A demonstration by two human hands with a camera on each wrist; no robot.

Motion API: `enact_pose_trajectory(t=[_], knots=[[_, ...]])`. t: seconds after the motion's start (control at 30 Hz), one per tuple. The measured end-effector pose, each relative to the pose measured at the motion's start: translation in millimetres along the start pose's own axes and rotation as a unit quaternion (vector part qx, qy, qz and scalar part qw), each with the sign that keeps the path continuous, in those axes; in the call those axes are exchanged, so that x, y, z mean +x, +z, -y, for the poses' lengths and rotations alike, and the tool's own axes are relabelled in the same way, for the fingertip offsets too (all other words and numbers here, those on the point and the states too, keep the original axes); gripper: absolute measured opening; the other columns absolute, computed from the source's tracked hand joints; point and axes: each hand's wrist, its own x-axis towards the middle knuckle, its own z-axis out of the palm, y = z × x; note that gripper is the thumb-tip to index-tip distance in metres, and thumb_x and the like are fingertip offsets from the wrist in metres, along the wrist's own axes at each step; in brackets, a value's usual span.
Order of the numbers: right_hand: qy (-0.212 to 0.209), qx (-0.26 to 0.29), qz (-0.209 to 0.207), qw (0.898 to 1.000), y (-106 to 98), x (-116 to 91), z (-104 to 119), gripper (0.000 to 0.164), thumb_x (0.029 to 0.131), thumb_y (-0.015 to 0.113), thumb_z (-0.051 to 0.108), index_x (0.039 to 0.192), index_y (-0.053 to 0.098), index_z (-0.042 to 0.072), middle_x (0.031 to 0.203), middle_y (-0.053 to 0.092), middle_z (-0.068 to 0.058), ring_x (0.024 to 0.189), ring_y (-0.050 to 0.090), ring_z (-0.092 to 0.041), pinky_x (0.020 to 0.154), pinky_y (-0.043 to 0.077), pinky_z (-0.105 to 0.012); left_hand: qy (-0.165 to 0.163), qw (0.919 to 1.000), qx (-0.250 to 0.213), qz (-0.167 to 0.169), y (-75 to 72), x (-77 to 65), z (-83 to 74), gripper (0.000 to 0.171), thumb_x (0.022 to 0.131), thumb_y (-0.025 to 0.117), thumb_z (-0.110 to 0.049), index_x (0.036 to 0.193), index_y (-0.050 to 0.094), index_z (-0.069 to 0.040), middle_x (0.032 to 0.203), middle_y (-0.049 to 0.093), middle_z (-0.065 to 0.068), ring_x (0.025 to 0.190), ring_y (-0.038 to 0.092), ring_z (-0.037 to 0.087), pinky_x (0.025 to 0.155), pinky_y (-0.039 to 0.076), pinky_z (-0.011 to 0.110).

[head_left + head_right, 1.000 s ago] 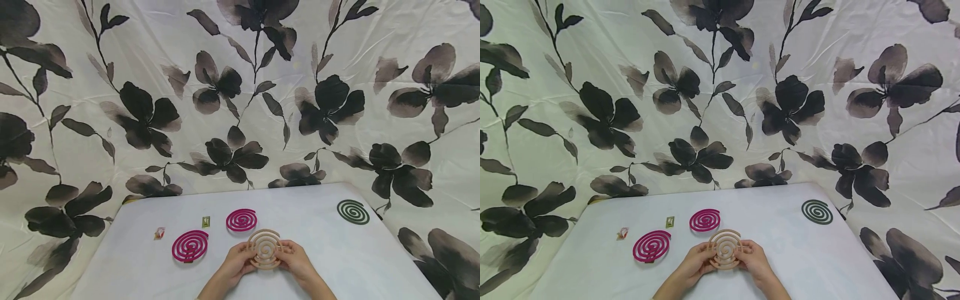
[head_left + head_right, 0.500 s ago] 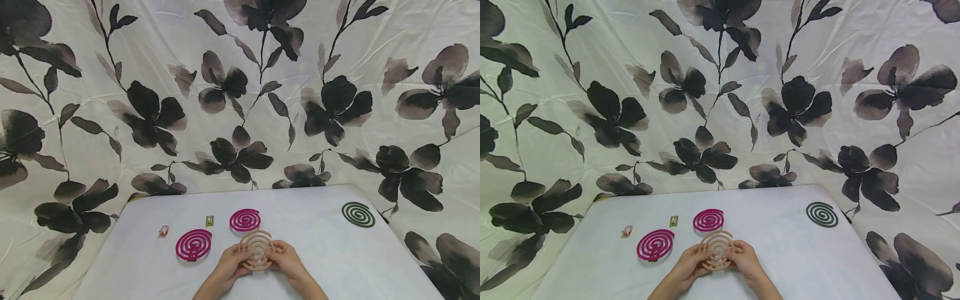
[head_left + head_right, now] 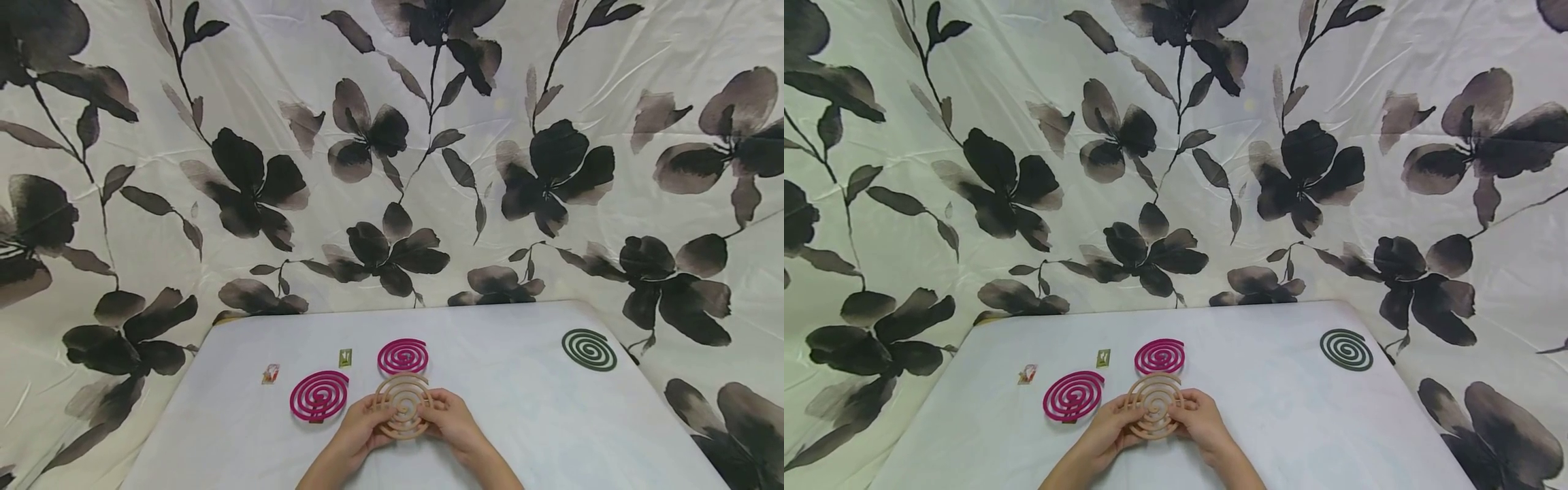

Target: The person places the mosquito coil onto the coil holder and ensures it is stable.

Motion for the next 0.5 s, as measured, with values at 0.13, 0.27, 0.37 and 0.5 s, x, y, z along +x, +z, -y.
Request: enact_pose_trajectory(t=[0.13,0.27,0.37,0.5], knots=[[-0.002,-0.001,0.003,1.000,5.9,2.1,-0.6,0.034,0.089,0.065,0.004,0.116,0.051,-0.011,0.096,0.070,-0.013,0.080,0.068,-0.018,0.074,0.058,-0.031,0.005,1.0000,0.002,-0.003,-3.5,-3.5,-3.9,0.053,0.093,0.061,-0.006,0.133,0.035,0.015,0.106,0.067,0.017,0.093,0.068,0.030,0.080,0.056,0.043],[-0.002,-0.010,0.002,1.000,12.1,3.6,-0.3,0.033,0.089,0.066,0.005,0.116,0.053,-0.010,0.093,0.070,-0.011,0.076,0.067,-0.015,0.068,0.057,-0.026,0.005,0.9999,0.010,-0.006,-6.3,-7.0,-9.1,0.050,0.093,0.061,-0.007,0.131,0.037,0.014,0.102,0.067,0.016,0.087,0.069,0.026,0.076,0.058,0.039],[-0.001,-0.019,0.002,1.000,17.9,5.1,0.6,0.035,0.089,0.067,0.007,0.116,0.053,-0.009,0.091,0.070,-0.010,0.072,0.066,-0.013,0.063,0.054,-0.023,0.008,0.9998,0.015,-0.007,-9.3,-10.5,-13.9,0.050,0.093,0.061,-0.007,0.131,0.037,0.015,0.100,0.068,0.016,0.083,0.070,0.024,0.073,0.058,0.037],[0.002,-0.028,0.003,1.000,26.7,7.3,2.6,0.036,0.088,0.068,0.009,0.116,0.054,-0.008,0.087,0.070,-0.007,0.068,0.064,-0.011,0.058,0.049,-0.020,0.011,0.9998,0.015,-0.006,-14.3,-14.4,-19.7,0.052,0.094,0.060,-0.006,0.133,0.034,0.016,0.102,0.068,0.017,0.084,0.070,0.024,0.074,0.058,0.038]])
